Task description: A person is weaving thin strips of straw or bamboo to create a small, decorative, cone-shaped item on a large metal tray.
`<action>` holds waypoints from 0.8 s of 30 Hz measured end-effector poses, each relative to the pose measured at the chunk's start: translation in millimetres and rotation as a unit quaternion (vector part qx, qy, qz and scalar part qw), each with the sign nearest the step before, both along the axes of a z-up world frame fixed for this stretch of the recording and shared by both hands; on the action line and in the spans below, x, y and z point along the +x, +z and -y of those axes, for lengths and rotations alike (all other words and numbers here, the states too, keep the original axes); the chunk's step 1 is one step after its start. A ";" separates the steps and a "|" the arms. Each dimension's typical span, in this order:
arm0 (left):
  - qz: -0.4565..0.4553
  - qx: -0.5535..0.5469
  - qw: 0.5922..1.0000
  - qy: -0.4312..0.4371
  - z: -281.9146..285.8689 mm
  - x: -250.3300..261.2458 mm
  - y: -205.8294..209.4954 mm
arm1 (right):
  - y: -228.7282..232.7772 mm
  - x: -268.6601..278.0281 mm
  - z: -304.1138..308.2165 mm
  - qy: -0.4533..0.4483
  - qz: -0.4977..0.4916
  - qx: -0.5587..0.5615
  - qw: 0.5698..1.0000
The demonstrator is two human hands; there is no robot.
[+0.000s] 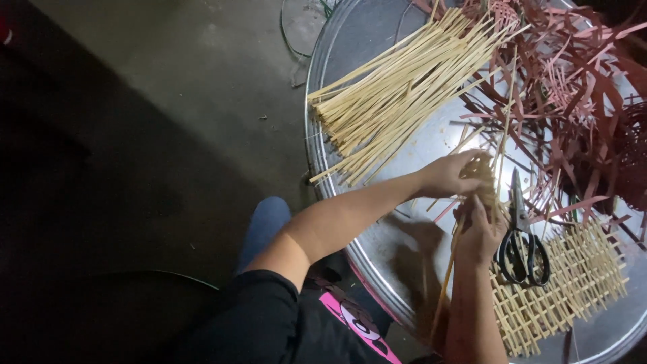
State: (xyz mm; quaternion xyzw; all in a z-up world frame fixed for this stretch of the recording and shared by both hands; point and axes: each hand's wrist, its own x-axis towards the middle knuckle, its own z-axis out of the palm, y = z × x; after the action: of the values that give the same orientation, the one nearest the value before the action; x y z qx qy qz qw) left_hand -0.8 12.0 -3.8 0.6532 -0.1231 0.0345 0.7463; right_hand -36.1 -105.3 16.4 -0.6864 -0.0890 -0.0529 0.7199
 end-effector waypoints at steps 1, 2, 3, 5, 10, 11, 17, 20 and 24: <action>0.001 -0.001 1.000 0.001 -3.8 -5.7 3.8 | -3.8 1.1 2.2 0.001 0.001 -0.001 1.000; -0.012 -0.007 1.000 -0.008 -7.3 -11.9 8.1 | -7.1 1.7 4.7 -0.001 -0.016 0.002 1.000; -0.022 -0.012 1.000 -0.018 -11.3 -16.9 13.8 | -9.6 3.6 6.8 -0.003 -0.030 0.007 1.000; -0.025 -0.029 0.999 -0.031 -12.7 -14.9 14.7 | -2.5 0.6 3.5 0.001 -0.029 0.014 0.999; -0.022 -0.053 0.996 -0.063 -10.2 -11.5 4.5 | -6.3 2.2 7.8 0.007 -0.033 0.005 0.999; -0.015 -0.062 0.996 -0.064 -9.9 -10.3 2.5 | -7.0 2.6 7.7 0.007 -0.031 0.017 0.999; -0.010 -0.096 0.989 -0.113 -15.3 -7.4 3.4 | -18.0 9.1 14.4 0.013 -0.033 0.051 0.998; -0.027 -0.111 0.983 -0.147 -18.6 -1.1 1.4 | -23.9 11.6 18.4 0.002 -0.044 0.067 0.997; -0.027 -0.104 0.979 -0.171 -19.7 1.6 -1.9 | -15.1 7.6 15.1 -0.004 -0.045 0.061 0.997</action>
State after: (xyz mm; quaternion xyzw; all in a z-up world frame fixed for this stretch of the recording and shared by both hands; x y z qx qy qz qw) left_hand 0.8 31.7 -5.8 0.5422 -0.2085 -0.0988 0.8080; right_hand -28.5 -120.4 1.3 -0.6430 -0.0505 -0.0308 0.7636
